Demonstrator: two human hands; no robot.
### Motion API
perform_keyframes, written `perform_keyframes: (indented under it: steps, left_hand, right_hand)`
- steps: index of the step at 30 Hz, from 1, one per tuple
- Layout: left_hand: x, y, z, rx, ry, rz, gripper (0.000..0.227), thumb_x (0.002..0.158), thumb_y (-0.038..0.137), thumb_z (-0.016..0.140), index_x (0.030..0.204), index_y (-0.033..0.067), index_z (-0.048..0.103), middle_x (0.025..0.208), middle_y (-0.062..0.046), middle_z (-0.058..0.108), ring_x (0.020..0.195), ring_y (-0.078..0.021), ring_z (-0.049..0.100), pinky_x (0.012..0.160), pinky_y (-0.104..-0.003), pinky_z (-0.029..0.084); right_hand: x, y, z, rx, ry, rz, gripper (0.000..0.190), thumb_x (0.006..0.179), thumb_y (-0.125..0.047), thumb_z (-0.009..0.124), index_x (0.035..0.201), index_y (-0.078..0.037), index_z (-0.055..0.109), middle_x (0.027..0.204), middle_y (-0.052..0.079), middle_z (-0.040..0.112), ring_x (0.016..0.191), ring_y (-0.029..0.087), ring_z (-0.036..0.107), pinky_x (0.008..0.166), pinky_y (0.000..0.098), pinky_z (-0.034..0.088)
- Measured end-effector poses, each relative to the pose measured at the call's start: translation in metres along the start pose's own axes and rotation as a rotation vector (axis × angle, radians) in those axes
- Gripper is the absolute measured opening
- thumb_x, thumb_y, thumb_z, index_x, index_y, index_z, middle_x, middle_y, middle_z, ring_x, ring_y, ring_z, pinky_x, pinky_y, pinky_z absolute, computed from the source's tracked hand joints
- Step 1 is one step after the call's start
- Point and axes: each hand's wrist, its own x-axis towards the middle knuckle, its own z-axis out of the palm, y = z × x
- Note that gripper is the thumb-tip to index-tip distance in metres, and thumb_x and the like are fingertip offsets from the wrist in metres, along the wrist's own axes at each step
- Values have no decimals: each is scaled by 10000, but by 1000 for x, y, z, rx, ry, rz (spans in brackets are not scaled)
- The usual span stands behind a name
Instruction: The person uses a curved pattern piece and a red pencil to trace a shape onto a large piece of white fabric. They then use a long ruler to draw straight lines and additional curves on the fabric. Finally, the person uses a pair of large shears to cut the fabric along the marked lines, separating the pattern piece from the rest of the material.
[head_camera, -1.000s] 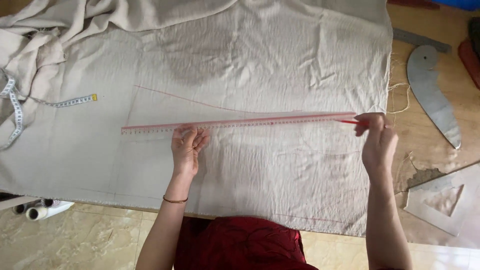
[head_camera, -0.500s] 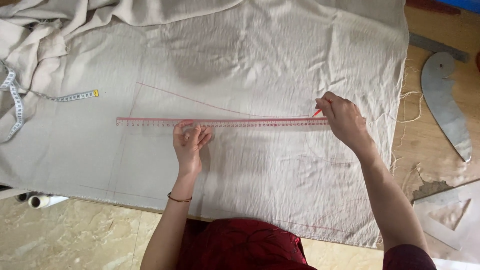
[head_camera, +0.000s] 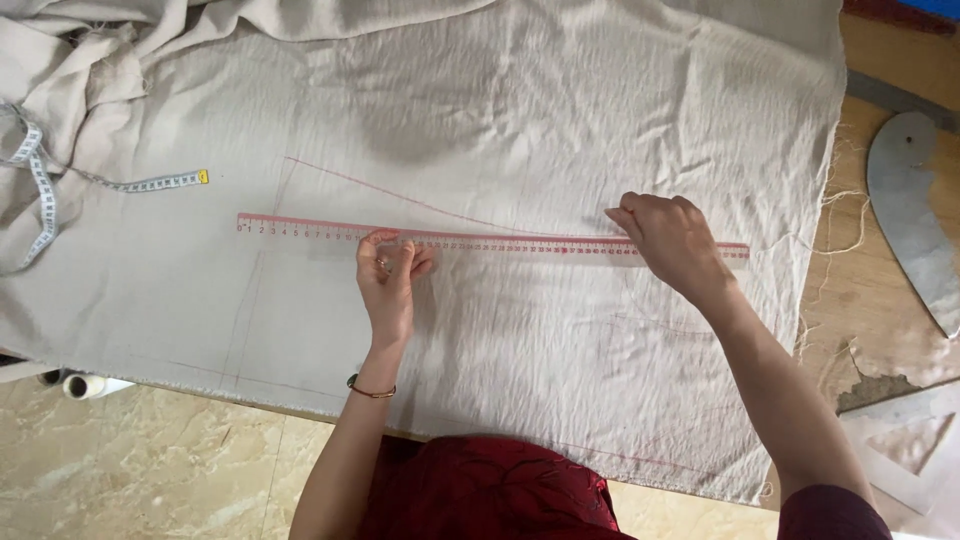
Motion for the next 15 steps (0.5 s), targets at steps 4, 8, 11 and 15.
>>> perform_keyframes:
  steps: [4,8,11,15]
  left_hand:
    - [7,-1,2,2,-5,17,222,1027,128,628,1202,101,494,941,-40,681,882,-201,775,793,-325,673]
    - [7,16,8,28,-3,-21,256,1012,98,620,1235,71,498,958,-39,648,884,-190,771,792,-303,667]
    - [8,17,9,21,-2,-26,263,1007,94,623,1236,66,497,952,-45,639,880,-196,770,793,-309,667]
    - [-1,29,9,-17,-4,-41,268,1005,123,644,1225,72,500,930,-50,647,879,-208,778,789,-311,674]
  right_hand:
    - [18,-31,7,-54,18,-83,429,1129,-422,492,873,-121,662,636,59,661,653,253,704,770,378,568]
    - [38,-68,11,129,40,-198,425,1125,-384,484,871,-94,663,622,84,652,621,254,696,711,378,571]
    - [43,-82,-2,452,58,-173,429,1136,-381,470,899,-87,674,652,88,664,632,237,682,702,367,566]
    - [31,-35,-6,525,172,-86,384,1182,-338,475,975,-102,695,706,79,685,659,235,686,700,368,564]
